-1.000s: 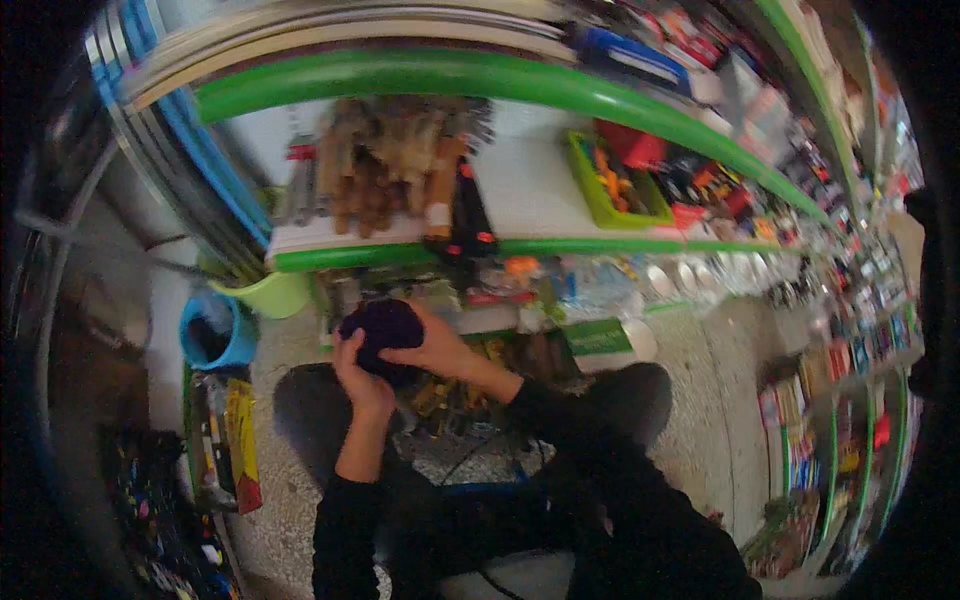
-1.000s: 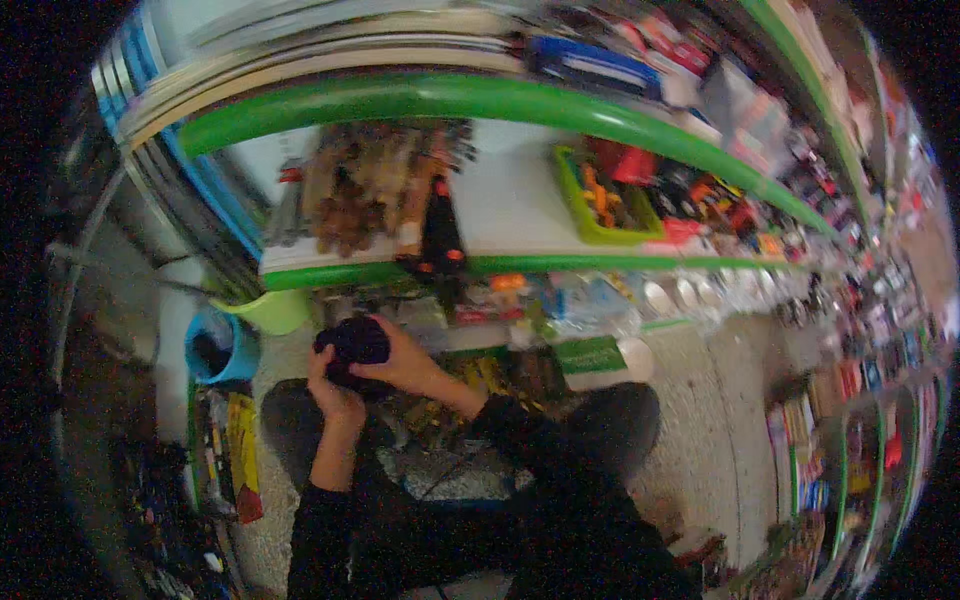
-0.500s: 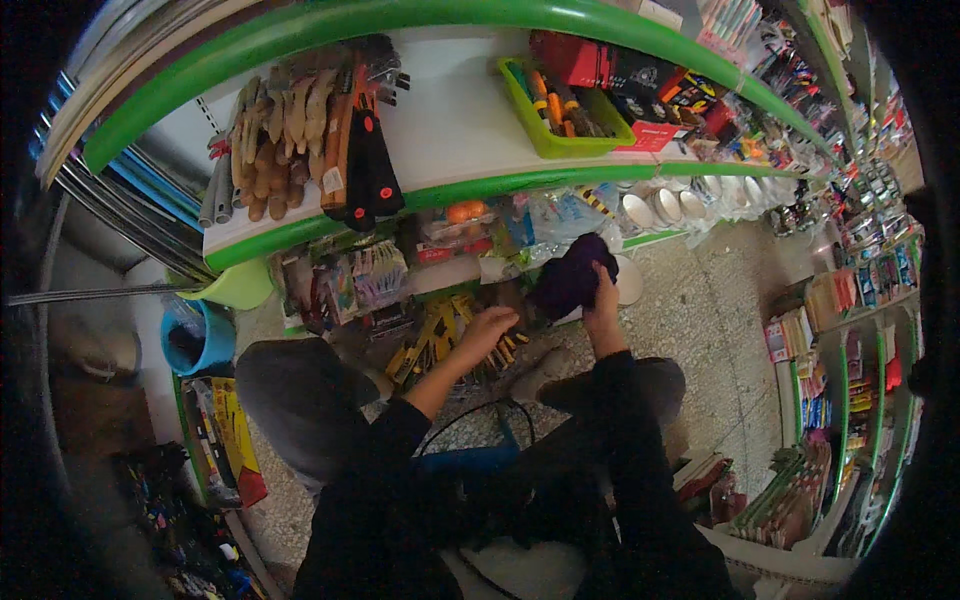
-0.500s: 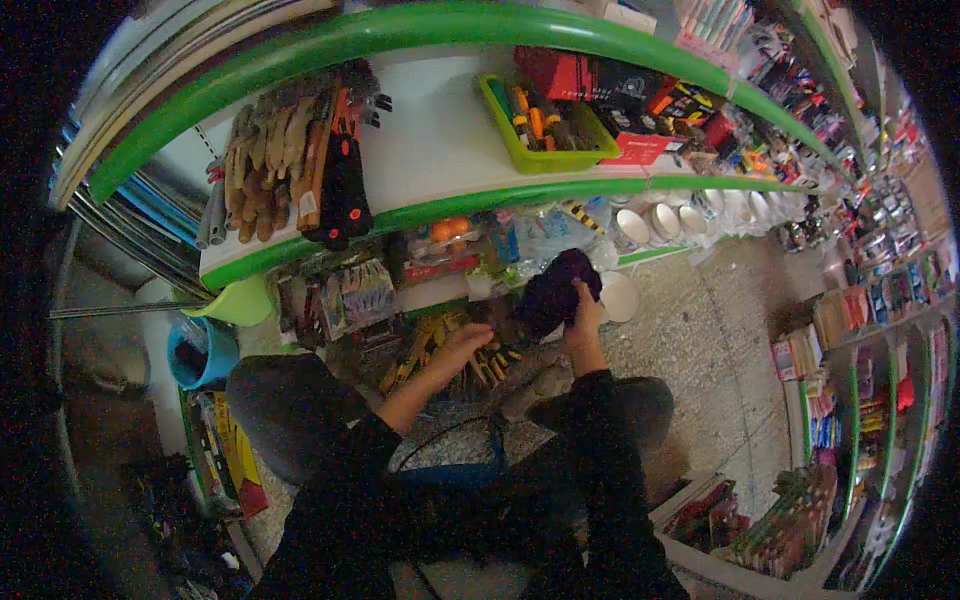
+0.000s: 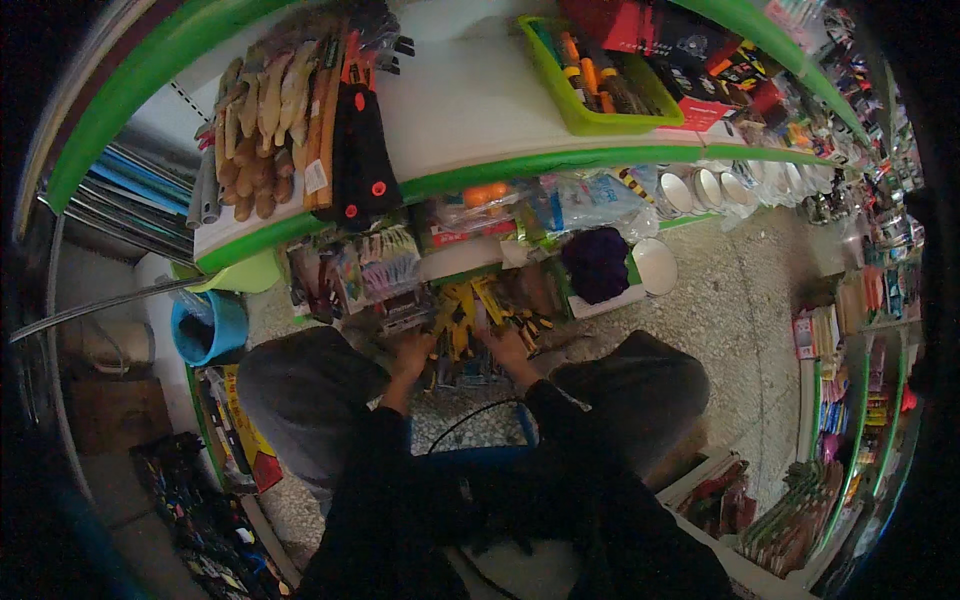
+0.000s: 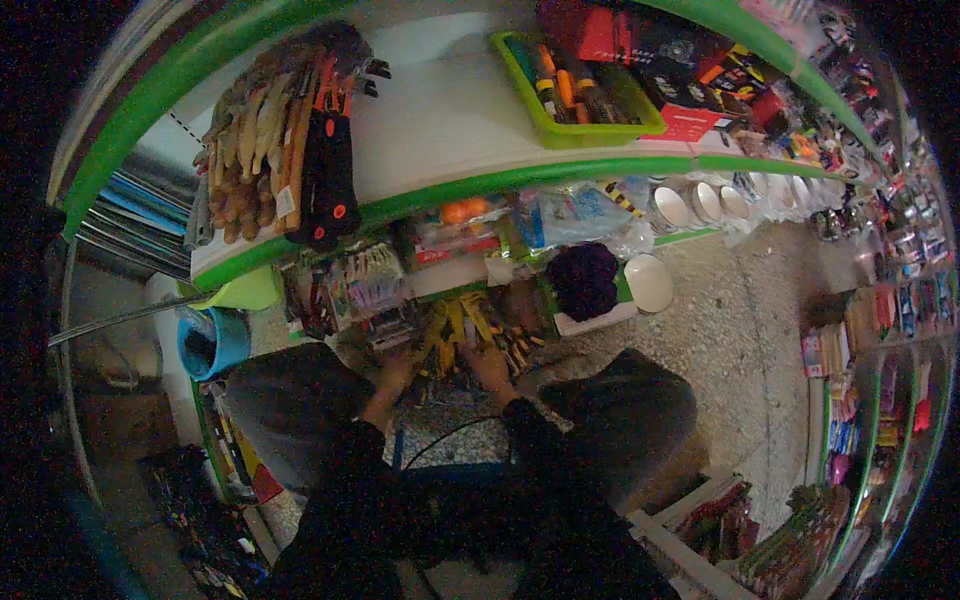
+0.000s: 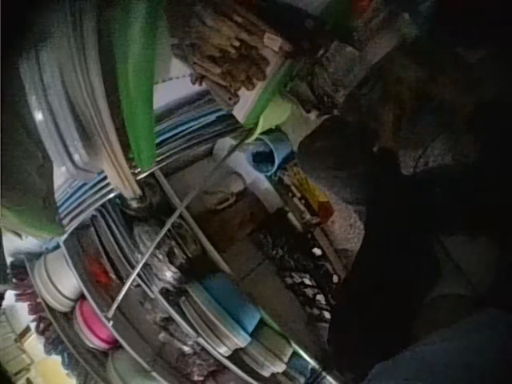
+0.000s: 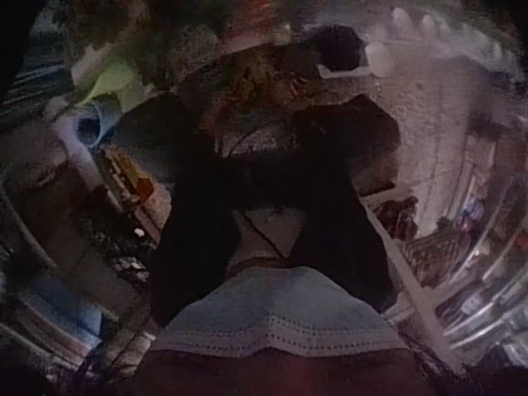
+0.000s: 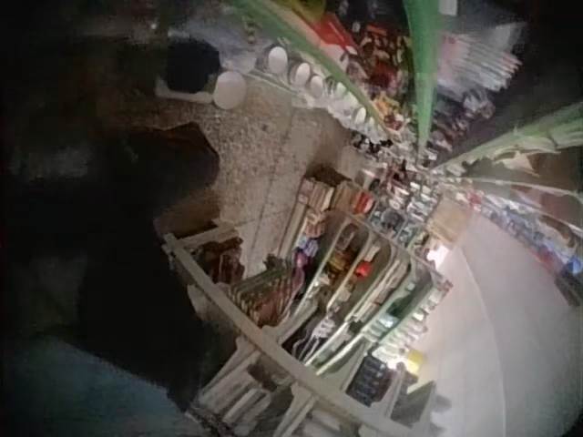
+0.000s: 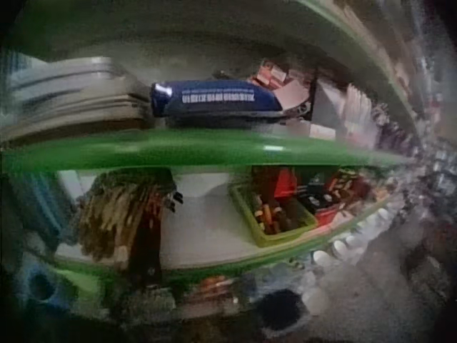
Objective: The person sits on the floor in a hardware store aisle and organizes tools. They wipe a green plastic bin with a purple cloth, then place various tools including screwdrivers, pliers, and wrenches into the bin. The person also wipes the shelf and places packaged tools on it.
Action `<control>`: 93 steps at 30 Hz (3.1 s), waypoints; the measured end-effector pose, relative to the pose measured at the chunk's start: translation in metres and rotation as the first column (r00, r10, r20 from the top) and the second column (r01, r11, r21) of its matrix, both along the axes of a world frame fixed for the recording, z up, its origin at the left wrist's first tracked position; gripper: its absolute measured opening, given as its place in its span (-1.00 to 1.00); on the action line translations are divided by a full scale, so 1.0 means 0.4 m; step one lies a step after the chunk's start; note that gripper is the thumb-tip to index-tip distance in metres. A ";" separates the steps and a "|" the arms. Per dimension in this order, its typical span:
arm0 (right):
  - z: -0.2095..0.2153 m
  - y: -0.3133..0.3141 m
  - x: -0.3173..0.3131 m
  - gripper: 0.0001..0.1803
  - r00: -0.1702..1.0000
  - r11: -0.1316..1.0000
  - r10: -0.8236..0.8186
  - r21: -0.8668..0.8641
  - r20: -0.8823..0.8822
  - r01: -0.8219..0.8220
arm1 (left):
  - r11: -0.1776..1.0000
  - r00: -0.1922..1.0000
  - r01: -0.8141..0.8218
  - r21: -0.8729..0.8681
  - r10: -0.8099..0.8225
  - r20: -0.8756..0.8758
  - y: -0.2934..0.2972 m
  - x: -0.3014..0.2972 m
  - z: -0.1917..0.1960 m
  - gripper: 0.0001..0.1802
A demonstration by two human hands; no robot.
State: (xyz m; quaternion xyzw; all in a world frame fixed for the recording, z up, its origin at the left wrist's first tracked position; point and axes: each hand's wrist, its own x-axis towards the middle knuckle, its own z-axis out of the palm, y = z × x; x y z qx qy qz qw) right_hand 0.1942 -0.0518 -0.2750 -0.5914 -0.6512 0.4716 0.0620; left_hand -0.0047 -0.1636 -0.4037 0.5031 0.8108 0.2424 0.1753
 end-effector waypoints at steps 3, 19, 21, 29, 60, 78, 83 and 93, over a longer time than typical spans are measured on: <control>-0.144 -0.048 -0.019 -0.27 0.996 0.989 0.083 -0.121 -0.029 -0.086 | 0.974 0.947 0.228 -0.017 -0.226 -0.229 -0.009 -0.030 -0.049 -0.75; -0.217 -0.139 -0.048 0.11 0.970 0.915 -0.095 -0.404 -0.223 -0.004 | 0.876 0.850 -0.217 -0.432 0.387 0.357 0.010 0.149 -0.029 -0.32; -0.207 -0.120 -0.038 -0.02 0.962 0.879 -0.097 -0.476 -0.255 -0.037 | 0.883 0.736 -0.324 -0.341 0.461 0.495 0.007 0.189 -0.074 -0.27; -0.319 -0.107 0.001 -0.54 0.911 0.806 -0.211 -0.590 -0.355 -0.043 | 0.877 0.232 -0.050 -0.479 0.476 0.848 0.051 0.134 0.294 -0.45; 0.481 -0.159 0.113 -0.46 0.839 0.798 -0.527 -0.419 -0.135 0.434 | 0.879 0.004 0.155 -0.451 0.456 0.890 0.026 0.320 0.773 -0.43; 0.869 0.253 -0.114 -0.61 0.510 0.986 -0.166 -0.157 -0.844 0.061 | 0.924 0.287 -0.339 0.177 -0.077 0.955 0.415 0.122 1.202 -0.48; 0.823 0.353 -0.229 -0.65 0.471 0.997 -0.070 -0.045 -0.879 0.065 | 0.903 0.539 -0.372 0.214 0.022 0.842 0.580 -0.008 1.083 -0.36; 0.666 0.452 -0.290 -0.63 0.683 0.935 0.044 0.272 -0.729 0.229 | 0.912 0.807 -0.284 0.294 0.062 0.588 0.621 -0.043 1.008 -0.41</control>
